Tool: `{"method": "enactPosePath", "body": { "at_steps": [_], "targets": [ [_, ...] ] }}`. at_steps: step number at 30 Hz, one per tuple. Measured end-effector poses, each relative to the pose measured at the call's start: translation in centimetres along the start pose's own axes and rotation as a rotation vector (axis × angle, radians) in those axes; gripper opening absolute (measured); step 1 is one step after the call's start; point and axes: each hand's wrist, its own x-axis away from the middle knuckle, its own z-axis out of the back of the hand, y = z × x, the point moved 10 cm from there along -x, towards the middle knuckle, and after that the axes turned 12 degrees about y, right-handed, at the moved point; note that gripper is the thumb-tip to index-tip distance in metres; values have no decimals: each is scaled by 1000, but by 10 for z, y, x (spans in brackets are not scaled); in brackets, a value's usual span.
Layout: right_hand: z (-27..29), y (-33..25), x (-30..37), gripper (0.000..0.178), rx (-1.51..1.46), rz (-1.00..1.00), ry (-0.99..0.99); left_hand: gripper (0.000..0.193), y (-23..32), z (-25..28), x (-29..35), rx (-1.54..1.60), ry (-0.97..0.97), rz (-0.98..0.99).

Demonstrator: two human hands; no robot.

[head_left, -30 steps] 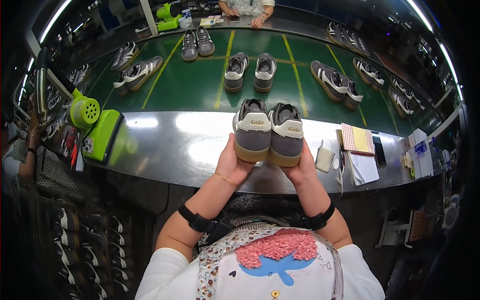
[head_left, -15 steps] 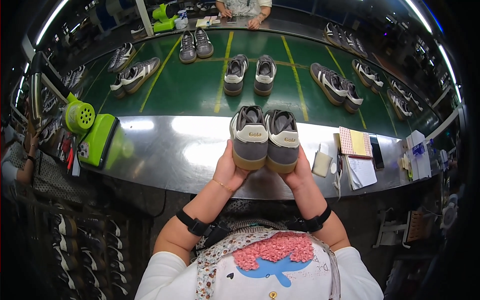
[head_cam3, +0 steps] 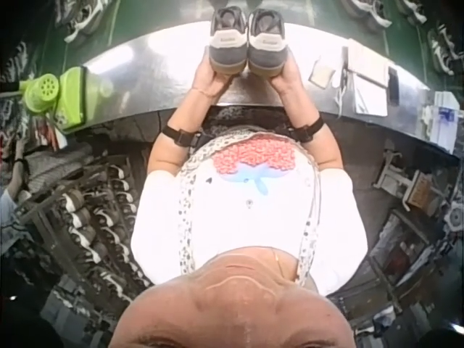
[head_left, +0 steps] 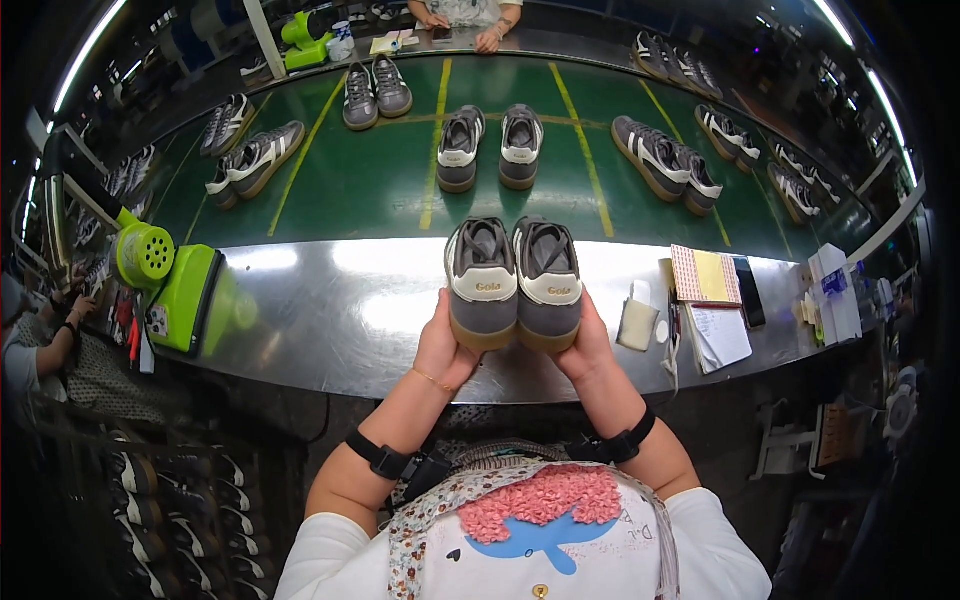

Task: Inspecting manufactured shoes, marking them with a pen, and moving them along the assembly line.

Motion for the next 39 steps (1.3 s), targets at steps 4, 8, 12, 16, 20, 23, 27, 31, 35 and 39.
{"method": "enactPosePath", "body": {
  "at_steps": [4,8,12,16,20,23,27,31,35,39],
  "targets": [
    [0,7,1,40,4,16,32,43,0,15,-4,24,-20,18],
    [-6,11,5,40,7,28,31,43,4,25,-6,20,16,-1],
    [-6,17,4,41,17,24,35,42,8,28,-3,10,40,-4],
    [19,6,-4,34,188,91,137,32,42,43,8,-342,263,-376],
    [1,-54,15,33,1294,820,141,50,61,32,23,-1351,205,-1113],
    [-25,-61,32,28,1504,929,38,49,63,29,18,-1332,174,-1004],
    [-61,-66,55,32,1732,875,-10,39,98,42,0,-1325,241,-1015],
    [-99,-25,79,39,1937,886,-388,25,158,51,-25,-1461,395,-1278],
    [-100,26,77,54,2191,662,-513,20,181,70,-53,-1586,500,-1255],
    [-92,51,63,55,2332,630,-532,14,173,64,-55,-1739,565,-1305]
  ]
}}
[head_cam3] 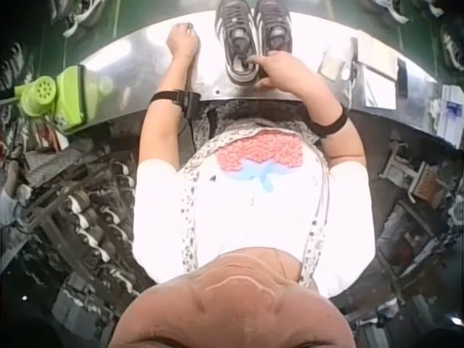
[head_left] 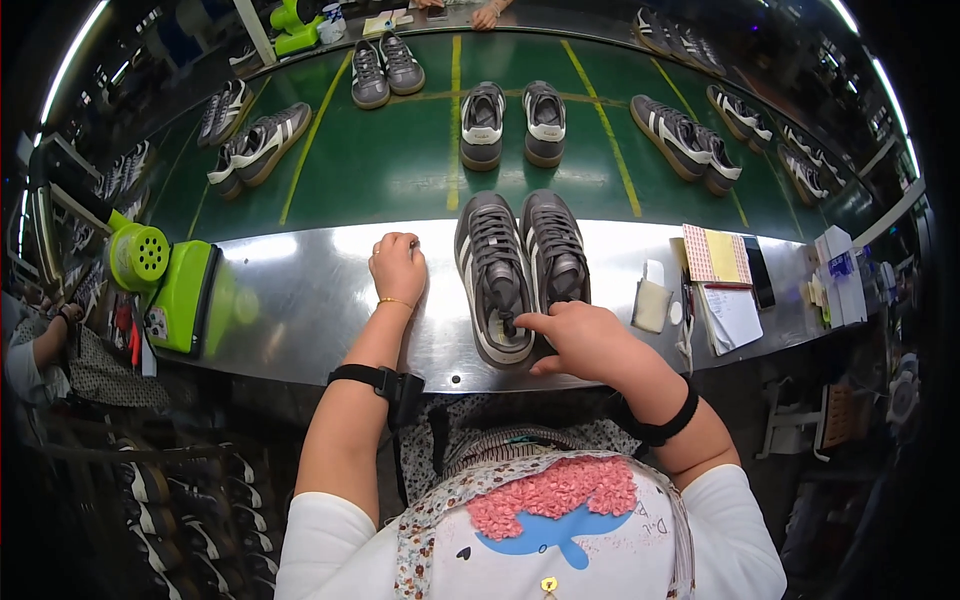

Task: Inspecting manufactured shoes, marking them with a pen, and moving them along the assembly line.

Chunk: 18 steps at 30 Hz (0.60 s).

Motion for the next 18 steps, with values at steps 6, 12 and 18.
{"method": "enactPosePath", "body": {
  "at_steps": [6,12,18],
  "targets": [
    [-1,3,-4,42,145,-65,193,14,14,1,-7,21,22,-64],
    [32,11,10,44,-94,165,315,13,-9,7,-2,15,36,-115],
    [105,57,49,37,34,191,443,12,-8,9,-3,45,-2,-107]
  ]
}}
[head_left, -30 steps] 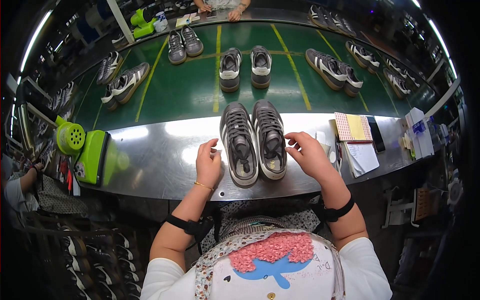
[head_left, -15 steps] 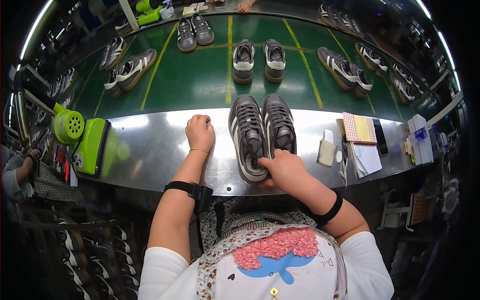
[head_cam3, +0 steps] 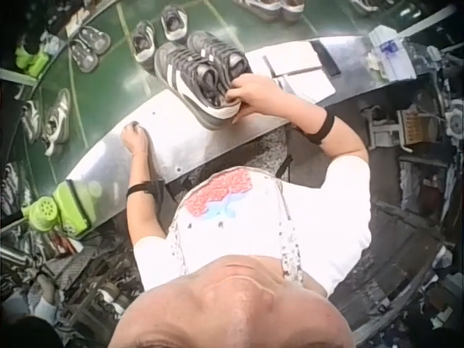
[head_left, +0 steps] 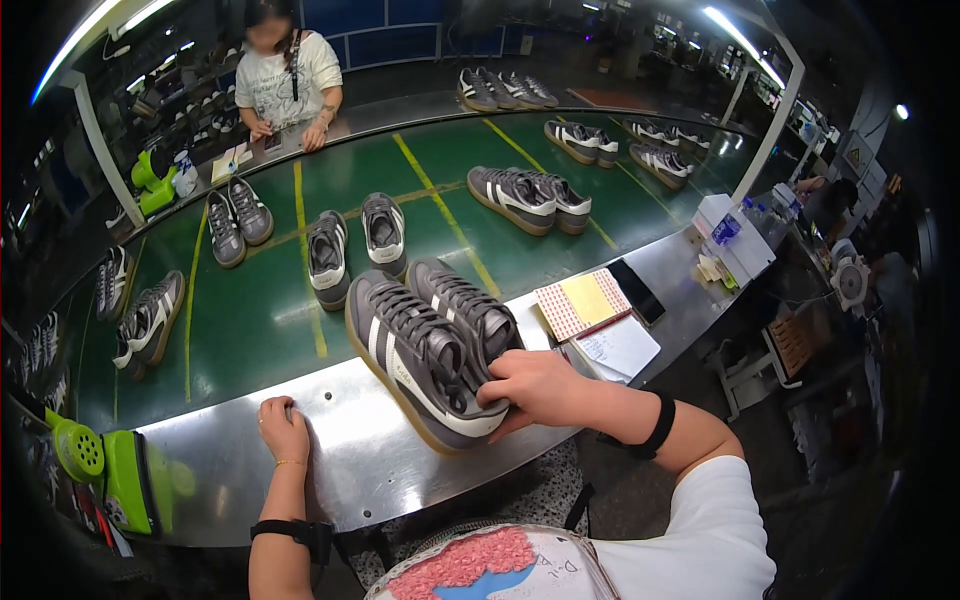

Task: Inspecting manufactured shoes, marking them with a pen, and moving them along the assembly line.

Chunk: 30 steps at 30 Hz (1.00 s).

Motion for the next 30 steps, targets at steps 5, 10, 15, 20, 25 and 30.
{"method": "enactPosePath", "body": {
  "at_steps": [5,10,15,20,25,30],
  "targets": [
    [78,121,-6,37,284,-91,77,12,-11,1,-3,-62,-26,29],
    [227,315,21,48,589,-502,283,12,-8,-6,-4,-52,-42,36],
    [163,377,36,57,602,-618,-205,13,-17,5,-4,-90,-50,43],
    [59,400,30,77,460,-600,-114,14,-8,7,-7,-97,-66,65],
    [36,450,5,75,582,-756,-126,14,-8,9,-7,-120,-85,34],
    [17,466,3,50,444,-1055,197,15,-4,15,-8,-148,-62,52]
  ]
}}
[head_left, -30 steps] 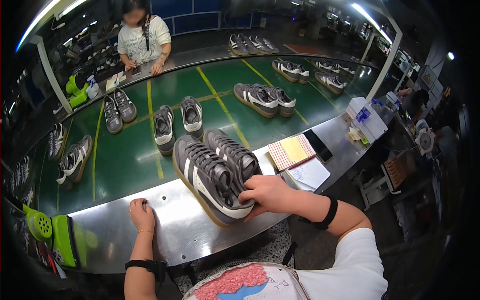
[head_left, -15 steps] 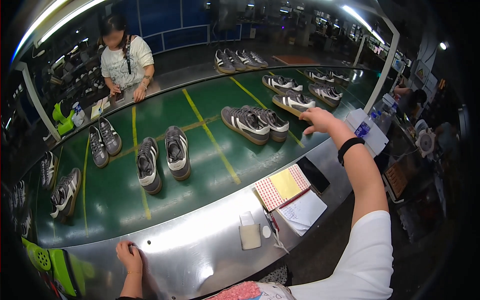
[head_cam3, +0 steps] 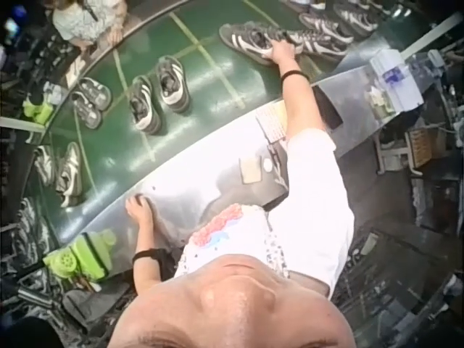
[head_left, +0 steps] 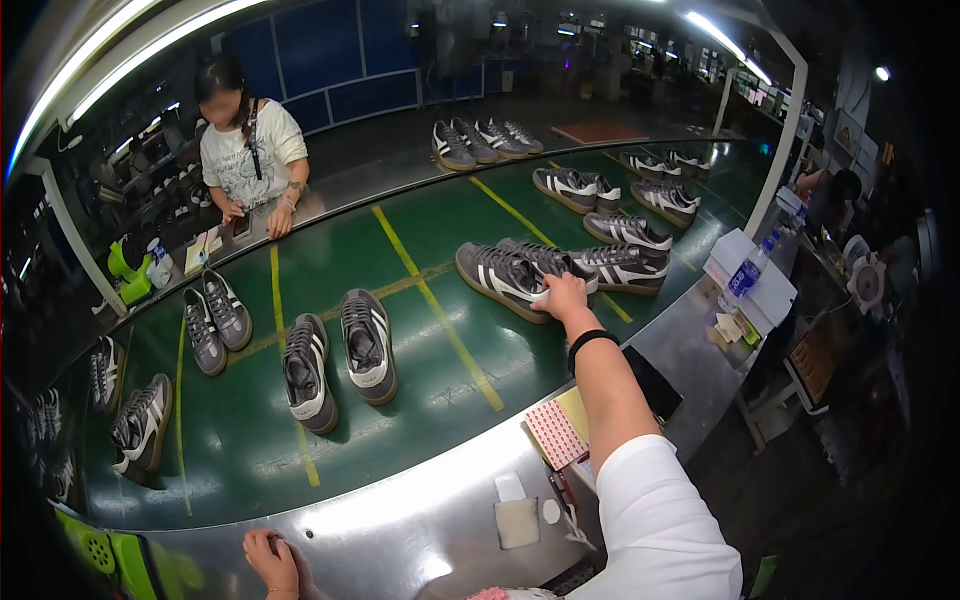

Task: Inspecting manufactured shoes, marking them with a pen, and moving them along the assembly line.

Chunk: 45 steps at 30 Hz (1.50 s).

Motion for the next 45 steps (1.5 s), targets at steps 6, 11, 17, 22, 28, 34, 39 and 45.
{"method": "enactPosePath", "body": {
  "at_steps": [6,11,17,22,28,34,39,45],
  "targets": [
    [44,-39,21,43,120,82,207,15,-12,-5,0,14,-17,0],
    [114,-72,108,47,-241,95,227,14,-15,-9,-6,29,-5,-23],
    [208,-190,295,39,-386,498,286,44,-55,-30,-3,313,68,-92],
    [140,-280,501,55,-418,664,-981,47,39,31,16,644,-214,-137],
    [155,-243,444,36,-956,467,-244,40,16,9,64,791,-637,503],
    [52,-210,431,79,-766,193,-663,85,75,30,92,882,-771,504],
    [64,-192,438,61,-1230,-238,-752,75,61,39,95,1108,-648,874],
    [63,-215,470,52,-1822,-518,-975,63,41,71,111,1684,-583,1081]
  ]
}}
